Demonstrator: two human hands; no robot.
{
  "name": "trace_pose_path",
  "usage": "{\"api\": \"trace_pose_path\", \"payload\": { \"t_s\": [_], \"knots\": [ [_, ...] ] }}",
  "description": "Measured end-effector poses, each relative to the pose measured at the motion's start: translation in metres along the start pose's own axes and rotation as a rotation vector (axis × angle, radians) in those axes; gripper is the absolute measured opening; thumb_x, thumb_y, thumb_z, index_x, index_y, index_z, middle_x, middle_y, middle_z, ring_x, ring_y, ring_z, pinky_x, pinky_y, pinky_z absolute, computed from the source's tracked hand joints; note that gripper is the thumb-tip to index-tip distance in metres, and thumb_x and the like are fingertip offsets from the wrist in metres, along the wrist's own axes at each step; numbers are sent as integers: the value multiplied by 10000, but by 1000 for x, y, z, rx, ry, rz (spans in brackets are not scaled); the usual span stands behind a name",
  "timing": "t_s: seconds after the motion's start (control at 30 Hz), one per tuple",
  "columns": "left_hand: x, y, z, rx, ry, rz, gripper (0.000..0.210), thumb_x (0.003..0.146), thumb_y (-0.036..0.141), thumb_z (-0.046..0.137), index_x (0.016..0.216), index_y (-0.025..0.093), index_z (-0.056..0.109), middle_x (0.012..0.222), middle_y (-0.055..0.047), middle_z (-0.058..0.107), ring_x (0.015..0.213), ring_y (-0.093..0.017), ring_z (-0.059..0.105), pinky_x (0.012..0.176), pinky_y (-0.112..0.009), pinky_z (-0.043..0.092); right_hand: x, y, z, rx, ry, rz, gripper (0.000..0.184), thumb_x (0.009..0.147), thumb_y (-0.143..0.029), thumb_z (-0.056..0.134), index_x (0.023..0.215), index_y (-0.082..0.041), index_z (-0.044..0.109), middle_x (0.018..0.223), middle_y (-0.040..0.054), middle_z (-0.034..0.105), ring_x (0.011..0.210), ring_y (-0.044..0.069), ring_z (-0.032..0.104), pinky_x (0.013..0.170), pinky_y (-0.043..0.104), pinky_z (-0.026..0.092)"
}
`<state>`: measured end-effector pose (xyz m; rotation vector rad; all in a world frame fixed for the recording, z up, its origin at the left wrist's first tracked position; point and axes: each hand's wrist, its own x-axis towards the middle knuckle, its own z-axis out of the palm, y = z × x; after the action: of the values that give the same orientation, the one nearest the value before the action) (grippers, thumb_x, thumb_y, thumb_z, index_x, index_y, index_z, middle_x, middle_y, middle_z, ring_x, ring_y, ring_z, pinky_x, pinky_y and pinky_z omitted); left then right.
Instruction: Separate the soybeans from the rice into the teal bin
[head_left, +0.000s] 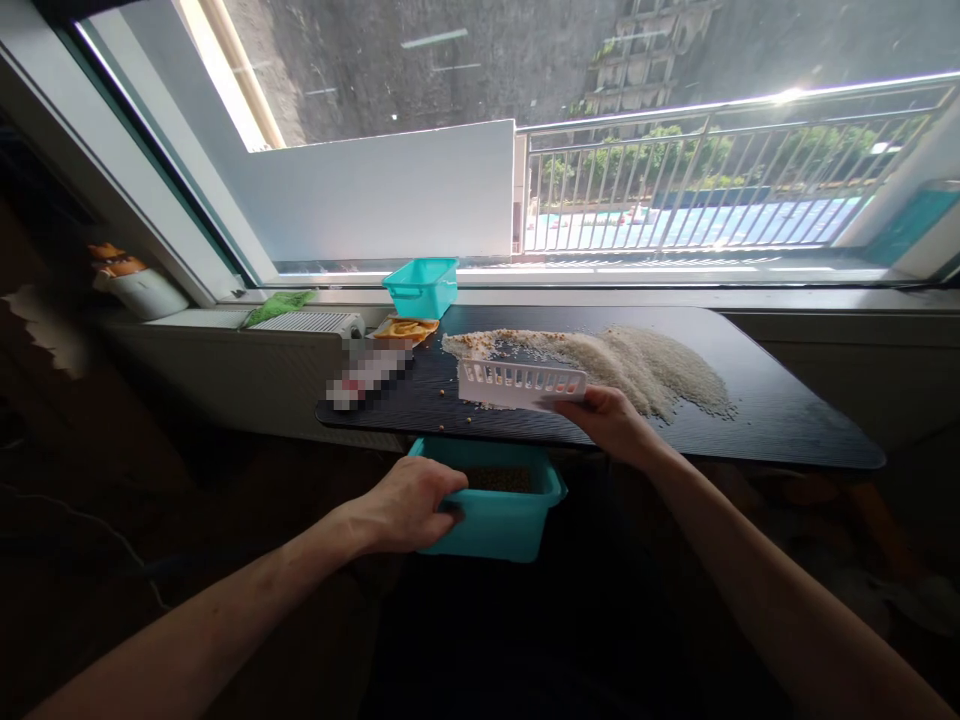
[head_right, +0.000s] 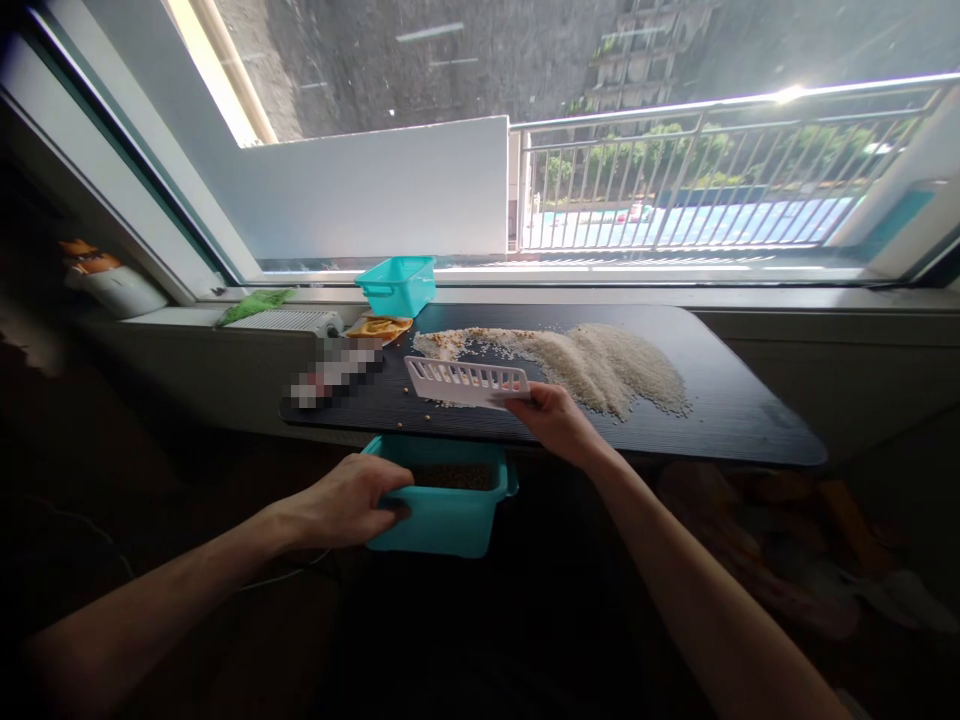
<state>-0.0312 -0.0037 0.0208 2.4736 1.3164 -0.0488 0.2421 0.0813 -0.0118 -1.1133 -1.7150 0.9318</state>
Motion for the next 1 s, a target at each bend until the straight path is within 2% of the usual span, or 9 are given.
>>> {"api": "trace_pose_path", "payload": {
  "t_s": [0.1, 0.23, 0.4, 0.6, 0.83, 1.0],
  "knots": [
    [-10, -9, -4, 19, -3, -27, 156, 777, 244, 557, 661, 200, 463, 703, 3, 614, 695, -186, 603, 651, -273, 397, 3, -5, 20, -9, -30, -17, 304, 751, -462, 654, 838, -197, 777, 824, 26, 760, 762, 225, 671, 700, 336, 530],
    [-19, -19, -8, 29, 2, -68, 140, 780, 264, 559, 671, 203, 494, 701, -5, 625, 693, -194, 601, 657, -281, 400, 5, -5, 34, -42, 48, -28, 293, 756, -436, 640, 849, -193, 774, 792, 25, 750, 740, 219, 657, 685, 330, 515],
    [-22, -24, -10, 22, 24, -99, 153, 778, 258, 558, 653, 200, 490, 680, -15, 625, 667, -193, 593, 627, -279, 376, 1, -5, 31, -92, 153, -39, 286, 754, -417, 618, 819, -184, 771, 727, 24, 729, 666, 207, 626, 640, 329, 500],
    [-21, -25, -11, 23, 35, -109, 145, 763, 247, 571, 650, 201, 493, 700, -17, 633, 694, -201, 607, 627, -279, 371, -7, -8, 25, -105, 94, -52, 295, 749, -432, 631, 833, -188, 773, 753, 20, 741, 673, 207, 631, 651, 334, 511],
    [-20, -26, -11, 23, 47, -105, 152, 759, 247, 576, 649, 202, 482, 684, -6, 628, 680, -194, 606, 612, -269, 359, -12, -11, 22, -136, 108, -34, 279, 743, -420, 633, 806, -188, 776, 696, 17, 726, 625, 199, 620, 598, 316, 493],
    [-20, -28, -11, 24, 46, -103, 131, 745, 236, 553, 643, 207, 477, 668, -3, 614, 679, -200, 599, 617, -277, 364, -16, -16, 25, -79, 38, -28, 280, 744, -418, 634, 839, -197, 779, 795, 26, 753, 733, 226, 657, 685, 332, 516]
  ]
}}
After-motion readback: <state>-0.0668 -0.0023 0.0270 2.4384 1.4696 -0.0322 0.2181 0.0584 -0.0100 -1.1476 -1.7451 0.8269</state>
